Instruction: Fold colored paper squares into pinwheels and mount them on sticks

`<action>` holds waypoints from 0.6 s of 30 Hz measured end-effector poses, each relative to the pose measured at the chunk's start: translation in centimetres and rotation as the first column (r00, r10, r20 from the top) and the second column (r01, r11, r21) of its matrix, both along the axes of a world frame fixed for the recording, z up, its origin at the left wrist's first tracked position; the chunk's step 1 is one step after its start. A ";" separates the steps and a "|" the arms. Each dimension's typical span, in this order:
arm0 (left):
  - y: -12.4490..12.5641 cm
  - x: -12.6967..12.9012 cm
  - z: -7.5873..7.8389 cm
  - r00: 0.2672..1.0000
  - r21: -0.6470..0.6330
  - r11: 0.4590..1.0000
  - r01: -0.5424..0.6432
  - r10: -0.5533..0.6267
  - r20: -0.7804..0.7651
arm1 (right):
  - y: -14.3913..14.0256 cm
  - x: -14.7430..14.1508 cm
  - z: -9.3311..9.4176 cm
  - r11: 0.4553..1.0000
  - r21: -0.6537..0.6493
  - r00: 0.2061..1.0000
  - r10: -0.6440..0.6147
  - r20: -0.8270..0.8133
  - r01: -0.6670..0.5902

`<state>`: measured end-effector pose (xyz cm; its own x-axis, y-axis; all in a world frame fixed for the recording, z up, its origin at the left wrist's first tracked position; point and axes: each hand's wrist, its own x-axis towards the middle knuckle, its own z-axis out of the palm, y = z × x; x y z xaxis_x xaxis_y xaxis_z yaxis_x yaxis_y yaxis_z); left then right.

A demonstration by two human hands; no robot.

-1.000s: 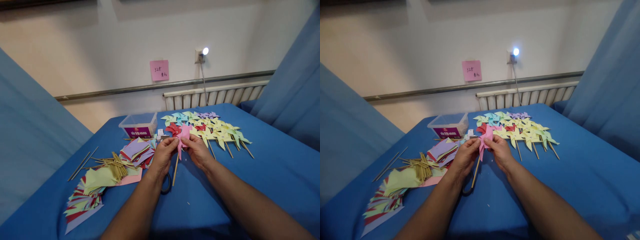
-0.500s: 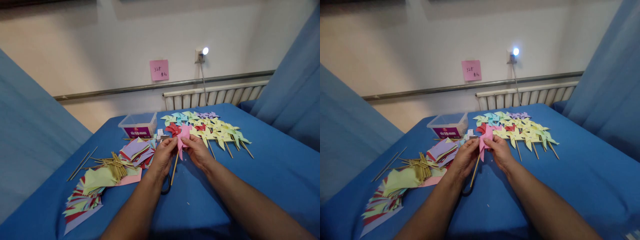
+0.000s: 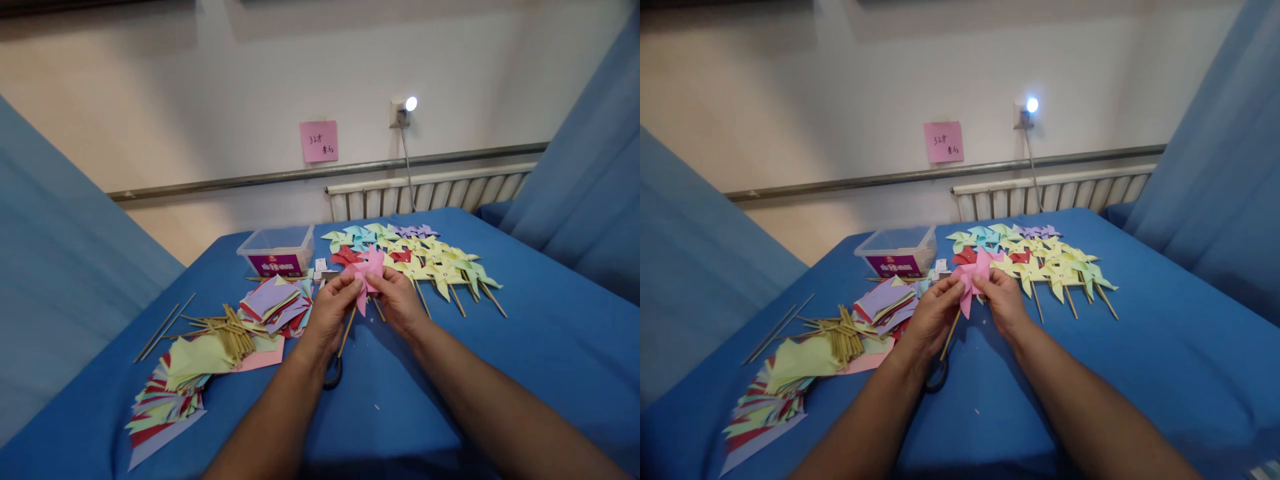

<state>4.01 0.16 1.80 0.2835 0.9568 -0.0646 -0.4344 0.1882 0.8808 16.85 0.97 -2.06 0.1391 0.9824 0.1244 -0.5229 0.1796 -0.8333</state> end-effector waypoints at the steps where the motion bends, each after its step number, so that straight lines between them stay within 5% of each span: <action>1: 0.1 0.0 -0.1 1.000 0.008 1.000 -0.016 0.016 -0.013 | 0.0 0.0 -0.1 1.000 0.017 0.999 -0.011 0.039 0.010; 8: 0.3 -0.1 -0.4 0.993 -0.010 0.994 -0.110 0.109 -0.036 | -0.4 -0.2 0.1 0.998 0.062 0.962 -0.021 0.273 0.005; 18: 0.4 -0.5 0.4 0.985 -0.159 0.974 -0.162 0.169 0.031 | -1.0 -0.3 0.6 0.982 0.112 0.971 0.125 0.204 -0.150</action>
<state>3.48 0.57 2.15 0.1275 0.9701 -0.2067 -0.5087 0.2429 0.8260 16.59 -0.03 -1.49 -0.0358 0.9652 0.2591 -0.3790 0.2268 -0.8972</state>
